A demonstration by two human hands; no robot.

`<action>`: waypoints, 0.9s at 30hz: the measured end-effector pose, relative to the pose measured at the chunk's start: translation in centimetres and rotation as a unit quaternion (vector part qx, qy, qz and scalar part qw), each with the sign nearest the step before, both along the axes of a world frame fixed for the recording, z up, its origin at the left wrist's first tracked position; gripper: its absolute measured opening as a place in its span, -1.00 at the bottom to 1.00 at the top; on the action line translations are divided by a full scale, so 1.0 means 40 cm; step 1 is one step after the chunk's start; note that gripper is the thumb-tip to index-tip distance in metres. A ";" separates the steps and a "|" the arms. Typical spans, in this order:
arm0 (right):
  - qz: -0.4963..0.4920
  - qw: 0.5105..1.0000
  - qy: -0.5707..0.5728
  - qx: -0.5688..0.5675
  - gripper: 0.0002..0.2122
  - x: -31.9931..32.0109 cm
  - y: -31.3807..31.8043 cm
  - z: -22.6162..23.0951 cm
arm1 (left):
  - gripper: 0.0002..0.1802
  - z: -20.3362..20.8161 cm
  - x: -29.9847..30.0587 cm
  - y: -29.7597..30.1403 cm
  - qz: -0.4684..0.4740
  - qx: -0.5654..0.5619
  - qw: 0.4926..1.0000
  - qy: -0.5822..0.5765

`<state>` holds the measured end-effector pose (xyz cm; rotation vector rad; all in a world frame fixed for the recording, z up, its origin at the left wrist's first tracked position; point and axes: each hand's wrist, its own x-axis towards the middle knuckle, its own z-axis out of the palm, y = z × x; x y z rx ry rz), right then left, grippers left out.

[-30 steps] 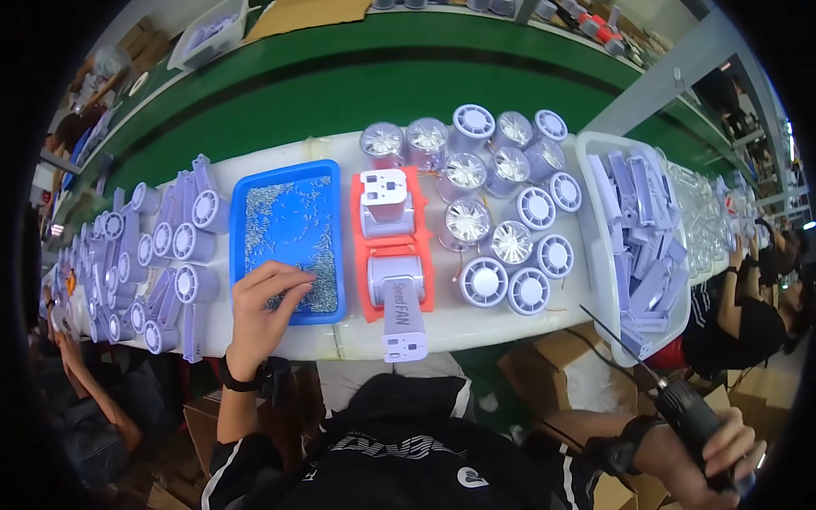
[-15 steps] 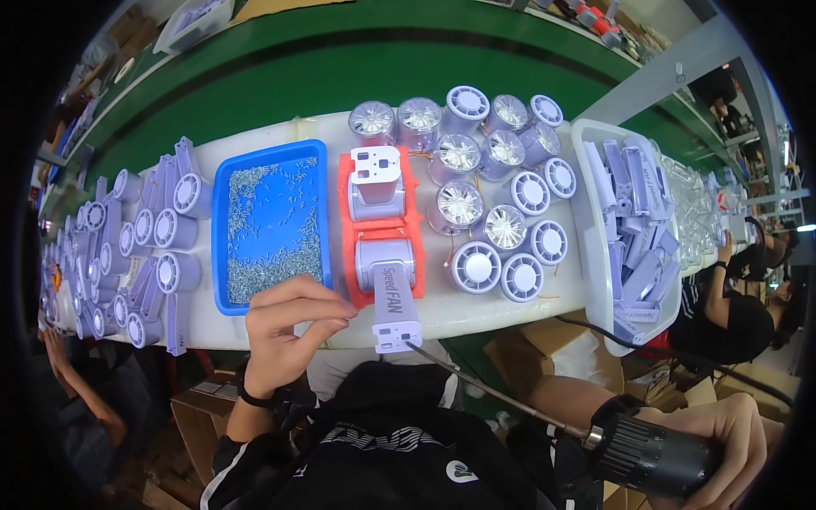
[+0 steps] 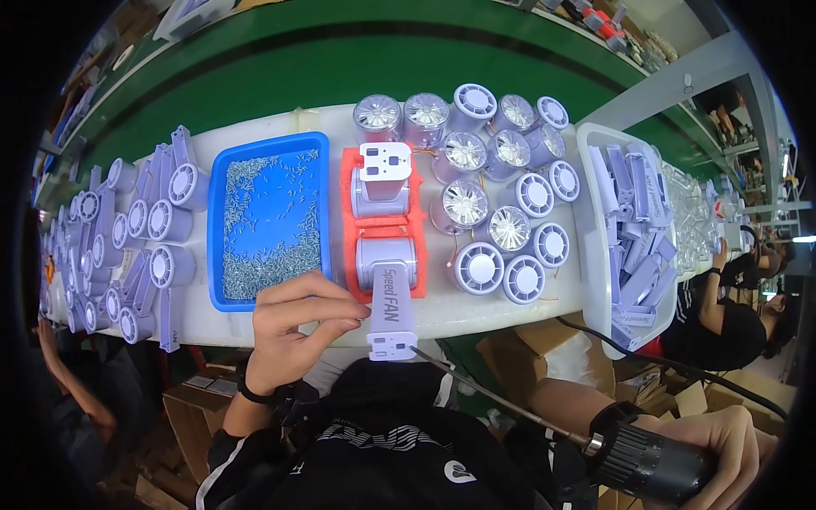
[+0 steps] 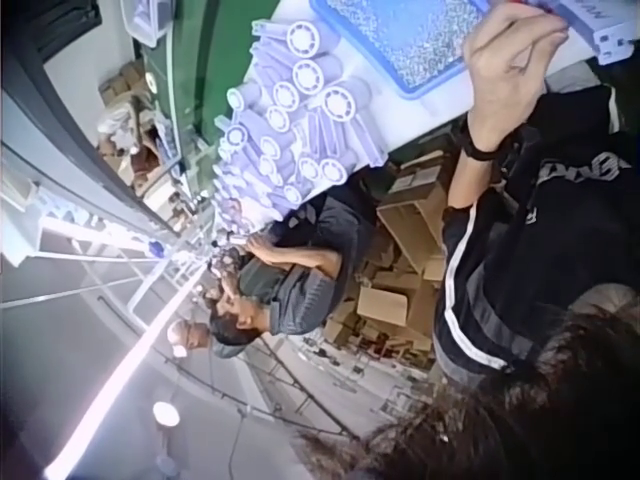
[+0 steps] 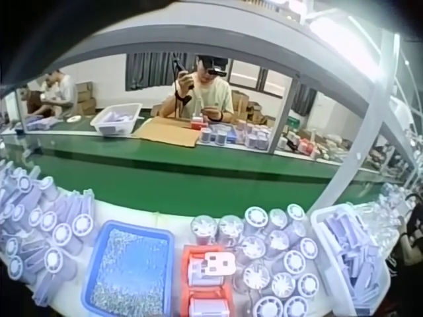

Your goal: The person picks up a screw from a tray, places it into a fan component, and drives it in with a power screwdriver. After repeating this for a second screw, they remove the assembled fan from a holder and place it on the table.

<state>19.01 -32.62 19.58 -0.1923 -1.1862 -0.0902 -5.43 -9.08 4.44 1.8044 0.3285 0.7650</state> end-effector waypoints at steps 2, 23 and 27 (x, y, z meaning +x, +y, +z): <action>-0.018 1.000 0.004 0.004 -0.84 0.001 -0.002 0.004 | -0.80 -0.002 0.003 -0.003 0.000 0.007 1.000 0.003; -0.199 0.977 0.003 0.073 -0.85 0.003 -0.025 -0.039 | -0.76 -0.010 0.015 -0.014 -0.012 0.028 0.999 -0.008; -0.299 0.953 0.039 -0.013 -0.77 -0.039 0.017 -0.030 | -0.80 -0.005 0.021 -0.020 -0.004 0.014 1.000 -0.015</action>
